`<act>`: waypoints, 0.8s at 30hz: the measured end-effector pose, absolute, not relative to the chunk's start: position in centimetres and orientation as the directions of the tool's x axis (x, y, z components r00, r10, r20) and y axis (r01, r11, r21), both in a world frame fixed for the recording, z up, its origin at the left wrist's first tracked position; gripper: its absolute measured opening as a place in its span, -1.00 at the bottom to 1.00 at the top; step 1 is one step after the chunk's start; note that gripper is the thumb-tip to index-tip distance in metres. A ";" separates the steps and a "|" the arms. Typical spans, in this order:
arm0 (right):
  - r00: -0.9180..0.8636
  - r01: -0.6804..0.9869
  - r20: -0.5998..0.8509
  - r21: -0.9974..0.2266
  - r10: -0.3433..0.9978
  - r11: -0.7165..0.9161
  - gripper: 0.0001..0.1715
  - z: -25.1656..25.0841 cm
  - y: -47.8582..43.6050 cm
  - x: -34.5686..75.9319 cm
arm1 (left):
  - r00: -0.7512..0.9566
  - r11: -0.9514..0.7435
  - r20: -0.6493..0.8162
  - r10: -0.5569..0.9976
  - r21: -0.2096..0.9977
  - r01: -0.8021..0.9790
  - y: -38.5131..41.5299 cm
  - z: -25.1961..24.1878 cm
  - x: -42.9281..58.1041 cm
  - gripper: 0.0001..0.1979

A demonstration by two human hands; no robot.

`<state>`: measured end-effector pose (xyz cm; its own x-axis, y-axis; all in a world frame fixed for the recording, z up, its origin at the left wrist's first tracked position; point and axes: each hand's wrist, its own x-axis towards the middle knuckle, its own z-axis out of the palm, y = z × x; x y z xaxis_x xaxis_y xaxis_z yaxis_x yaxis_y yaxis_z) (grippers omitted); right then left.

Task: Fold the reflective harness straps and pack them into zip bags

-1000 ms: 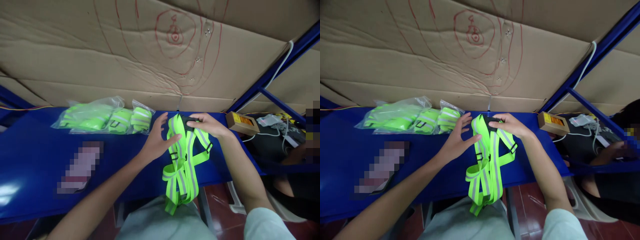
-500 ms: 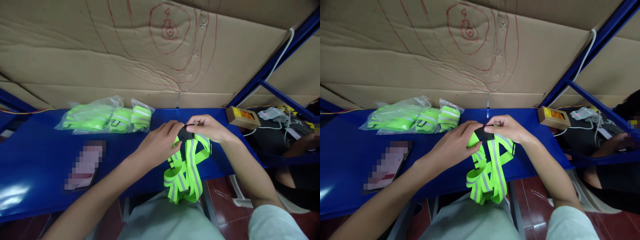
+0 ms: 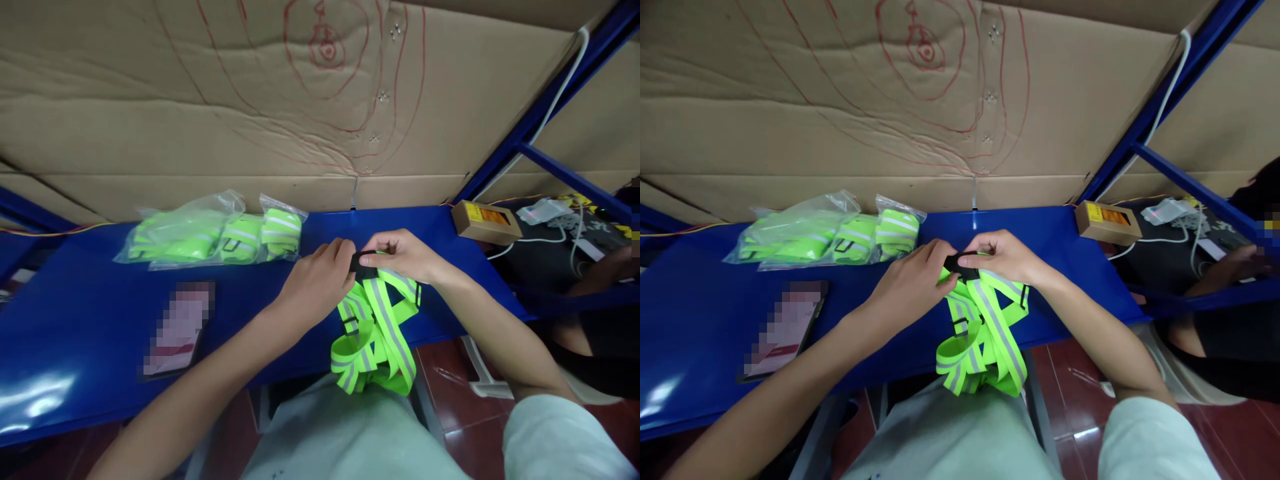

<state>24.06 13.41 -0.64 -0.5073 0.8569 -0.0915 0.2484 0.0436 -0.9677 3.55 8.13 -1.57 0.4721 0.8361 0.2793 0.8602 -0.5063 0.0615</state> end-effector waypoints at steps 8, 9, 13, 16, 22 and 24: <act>-0.491 0.362 -0.028 -0.916 0.871 0.174 -0.52 -2.0 13.3 24.7 | 0.603 -0.581 0.298 0.740 -0.169 0.796 8.4 -2.1 3.2 -0.91; -0.485 0.378 -0.020 -0.906 0.874 0.189 -0.52 -2.1 13.3 25.0 | 0.610 -0.591 0.297 0.735 -0.163 0.790 8.5 -2.2 2.9 -0.90; -0.400 0.416 -0.010 -0.893 0.916 0.172 -0.50 -1.9 13.0 27.0 | 0.515 -0.529 0.334 0.789 -0.055 0.847 9.4 -2.7 1.0 -0.84; -0.285 0.339 0.032 -0.932 0.958 0.132 -0.56 -1.2 12.5 29.8 | 0.307 -0.434 0.475 0.825 0.183 0.882 10.1 -2.5 -1.8 -0.71; -0.022 0.199 0.220 -0.955 0.975 0.220 -0.58 1.1 10.6 36.7 | -0.107 -0.519 0.571 0.814 0.798 0.307 9.9 1.6 -7.2 -0.50; 0.044 0.182 0.270 -0.949 0.962 0.258 -0.54 1.9 9.9 39.0 | -0.227 -0.533 0.570 0.790 0.821 0.205 9.5 3.2 -8.6 -0.49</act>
